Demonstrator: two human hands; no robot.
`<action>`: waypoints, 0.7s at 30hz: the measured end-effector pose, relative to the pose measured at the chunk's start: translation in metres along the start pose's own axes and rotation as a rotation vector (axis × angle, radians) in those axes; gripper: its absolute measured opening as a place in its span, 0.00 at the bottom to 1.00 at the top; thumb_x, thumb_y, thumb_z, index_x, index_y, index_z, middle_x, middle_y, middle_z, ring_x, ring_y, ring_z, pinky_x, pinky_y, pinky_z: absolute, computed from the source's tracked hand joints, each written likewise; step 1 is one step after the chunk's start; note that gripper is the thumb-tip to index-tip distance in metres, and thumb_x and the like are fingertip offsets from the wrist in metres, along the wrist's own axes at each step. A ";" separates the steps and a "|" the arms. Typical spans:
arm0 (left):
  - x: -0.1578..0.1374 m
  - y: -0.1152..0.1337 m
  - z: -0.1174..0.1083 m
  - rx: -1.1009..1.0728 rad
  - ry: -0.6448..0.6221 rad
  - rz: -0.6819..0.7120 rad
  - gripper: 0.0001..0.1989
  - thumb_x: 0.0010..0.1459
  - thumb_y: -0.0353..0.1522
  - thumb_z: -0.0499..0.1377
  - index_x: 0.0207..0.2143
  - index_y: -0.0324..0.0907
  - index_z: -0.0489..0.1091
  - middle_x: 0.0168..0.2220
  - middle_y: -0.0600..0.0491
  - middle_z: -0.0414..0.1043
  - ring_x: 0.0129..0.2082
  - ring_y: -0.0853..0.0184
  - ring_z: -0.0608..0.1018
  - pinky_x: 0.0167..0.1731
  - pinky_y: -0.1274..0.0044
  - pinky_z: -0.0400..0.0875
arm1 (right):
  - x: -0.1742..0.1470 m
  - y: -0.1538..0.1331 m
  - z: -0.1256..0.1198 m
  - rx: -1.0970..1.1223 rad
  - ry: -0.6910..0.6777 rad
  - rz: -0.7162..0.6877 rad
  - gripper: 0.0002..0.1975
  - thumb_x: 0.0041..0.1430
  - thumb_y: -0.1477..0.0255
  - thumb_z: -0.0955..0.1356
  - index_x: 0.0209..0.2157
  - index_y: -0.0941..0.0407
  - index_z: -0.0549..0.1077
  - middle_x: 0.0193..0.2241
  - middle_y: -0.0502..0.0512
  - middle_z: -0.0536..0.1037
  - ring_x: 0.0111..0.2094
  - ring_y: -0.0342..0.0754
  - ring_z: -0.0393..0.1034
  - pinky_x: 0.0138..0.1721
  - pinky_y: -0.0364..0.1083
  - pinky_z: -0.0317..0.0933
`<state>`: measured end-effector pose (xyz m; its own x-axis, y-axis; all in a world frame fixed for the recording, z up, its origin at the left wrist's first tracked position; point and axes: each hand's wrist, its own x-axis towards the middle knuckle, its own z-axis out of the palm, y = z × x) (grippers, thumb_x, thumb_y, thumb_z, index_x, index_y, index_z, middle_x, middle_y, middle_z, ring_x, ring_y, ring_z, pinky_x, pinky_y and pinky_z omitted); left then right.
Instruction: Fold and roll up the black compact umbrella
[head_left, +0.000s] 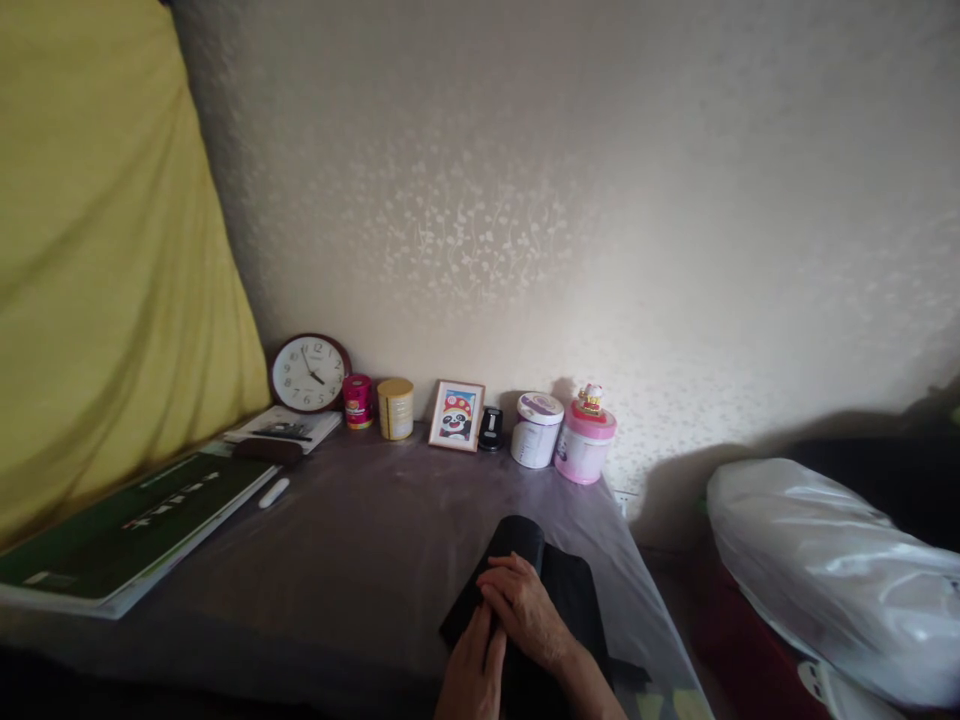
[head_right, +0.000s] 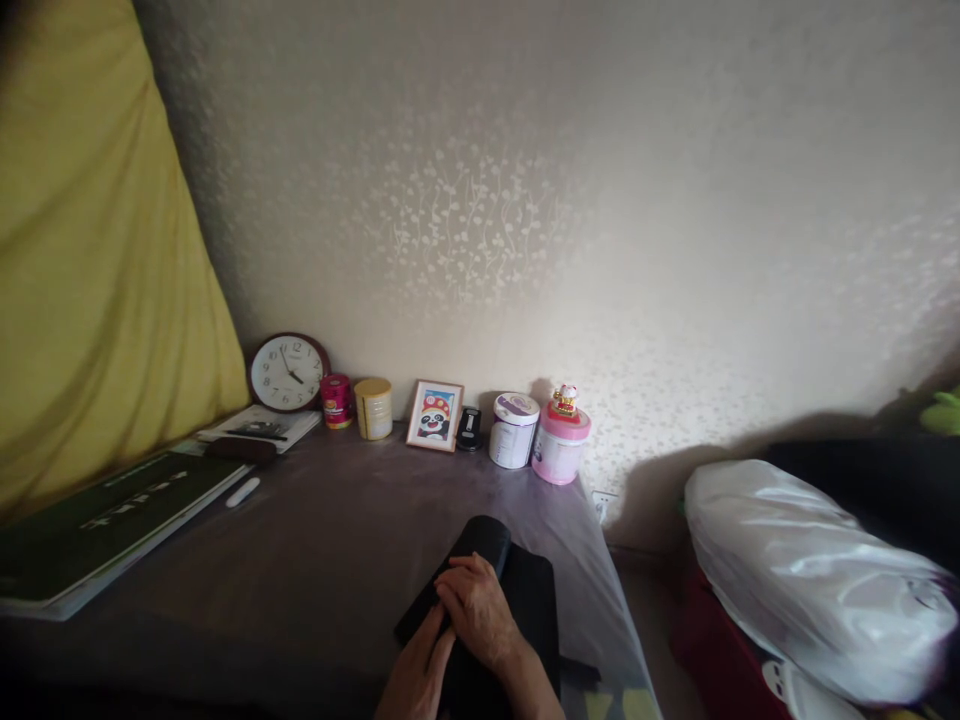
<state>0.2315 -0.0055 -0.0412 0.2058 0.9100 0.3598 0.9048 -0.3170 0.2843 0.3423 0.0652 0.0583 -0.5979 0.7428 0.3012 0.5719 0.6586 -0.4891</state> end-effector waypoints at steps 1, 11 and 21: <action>0.000 0.000 0.003 0.008 0.013 -0.002 0.31 0.49 0.16 0.46 0.56 0.40 0.59 0.59 0.43 0.58 0.60 0.60 0.61 0.55 0.70 0.63 | 0.004 0.003 0.000 -0.027 -0.006 0.002 0.16 0.65 0.69 0.57 0.40 0.51 0.75 0.38 0.51 0.79 0.52 0.48 0.63 0.59 0.53 0.45; 0.006 0.007 -0.002 -0.108 -0.165 -0.133 0.32 0.51 0.16 0.41 0.59 0.37 0.52 0.62 0.41 0.51 0.61 0.62 0.57 0.57 0.71 0.59 | 0.041 0.040 -0.004 -0.190 0.032 0.159 0.18 0.64 0.71 0.56 0.34 0.51 0.76 0.38 0.51 0.79 0.52 0.49 0.63 0.58 0.54 0.43; 0.012 0.021 -0.044 -0.207 -0.400 -0.211 0.45 0.37 0.16 0.47 0.62 0.34 0.41 0.65 0.42 0.38 0.64 0.60 0.49 0.60 0.71 0.51 | 0.017 0.083 -0.019 -0.203 0.419 0.485 0.18 0.60 0.68 0.57 0.44 0.58 0.71 0.44 0.61 0.76 0.47 0.51 0.69 0.49 0.49 0.60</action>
<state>0.2367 -0.0129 0.0087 0.1896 0.9784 -0.0818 0.8575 -0.1244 0.4992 0.3902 0.1350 0.0380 -0.0015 0.9172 0.3985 0.8395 0.2177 -0.4979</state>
